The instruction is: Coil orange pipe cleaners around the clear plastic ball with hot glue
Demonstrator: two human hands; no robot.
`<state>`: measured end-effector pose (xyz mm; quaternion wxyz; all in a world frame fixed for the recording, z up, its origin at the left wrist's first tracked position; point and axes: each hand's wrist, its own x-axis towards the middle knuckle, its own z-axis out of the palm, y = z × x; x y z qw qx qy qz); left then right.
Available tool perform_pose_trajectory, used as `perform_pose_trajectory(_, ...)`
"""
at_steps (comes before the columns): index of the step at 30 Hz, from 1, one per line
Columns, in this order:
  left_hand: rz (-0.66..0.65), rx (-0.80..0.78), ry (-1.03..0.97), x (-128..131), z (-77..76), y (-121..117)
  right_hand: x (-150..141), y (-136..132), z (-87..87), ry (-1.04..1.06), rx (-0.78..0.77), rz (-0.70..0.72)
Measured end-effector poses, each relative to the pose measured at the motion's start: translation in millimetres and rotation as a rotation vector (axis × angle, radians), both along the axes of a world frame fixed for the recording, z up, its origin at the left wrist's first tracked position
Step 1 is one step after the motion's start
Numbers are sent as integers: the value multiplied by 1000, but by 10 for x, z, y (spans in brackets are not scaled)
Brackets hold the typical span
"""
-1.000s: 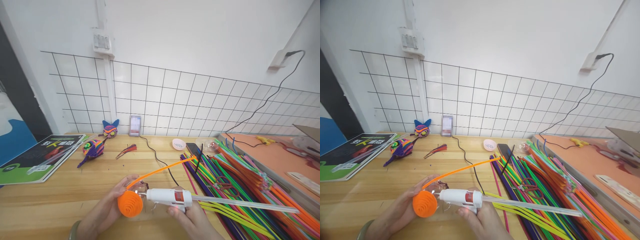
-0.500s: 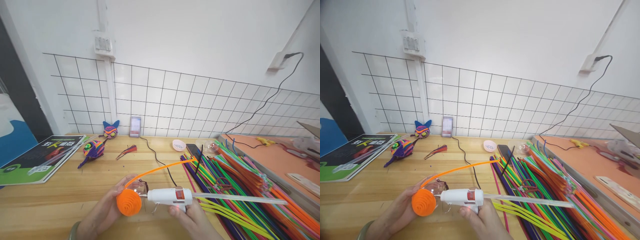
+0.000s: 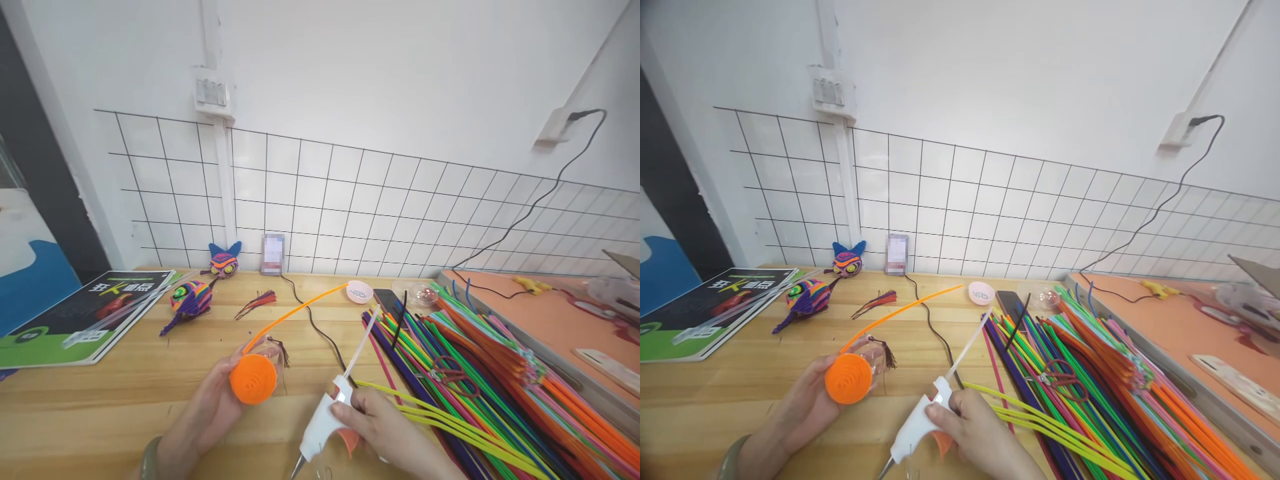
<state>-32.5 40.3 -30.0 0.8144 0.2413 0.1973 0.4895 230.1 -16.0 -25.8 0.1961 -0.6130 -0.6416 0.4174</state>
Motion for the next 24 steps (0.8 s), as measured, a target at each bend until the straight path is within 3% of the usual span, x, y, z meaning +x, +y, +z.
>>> perform_pose_trajectory(3, -6, 25, 24, 10, -1, -18, -41, -6, 13, -92, 96, -20)
perform_pose_trajectory(6, -20, 73, 67, 21, 24, -69, -66, -9, 25, -260, 287, -19)
perform_pose_trajectory(9, -53, 97, 133, 44, 77, -136, -64, -33, 74, -393, 691, -42)
perform_pose_trajectory(13, -102, 184, 229, 113, 153, -218, -88, -148, 251, -320, 1323, -140)
perform_pose_trajectory(15, -139, 228, 256, 156, 169, -241, -119, -203, 342, -379, 1528, -114)
perform_pose_trajectory(19, -152, 272, 261, 214, 180, -263, -162, -208, 405, -584, 1538, 6)
perform_pose_trajectory(24, -125, 262, 252, 202, 194, -272, -158, -146, 328, -352, 1438, 183)
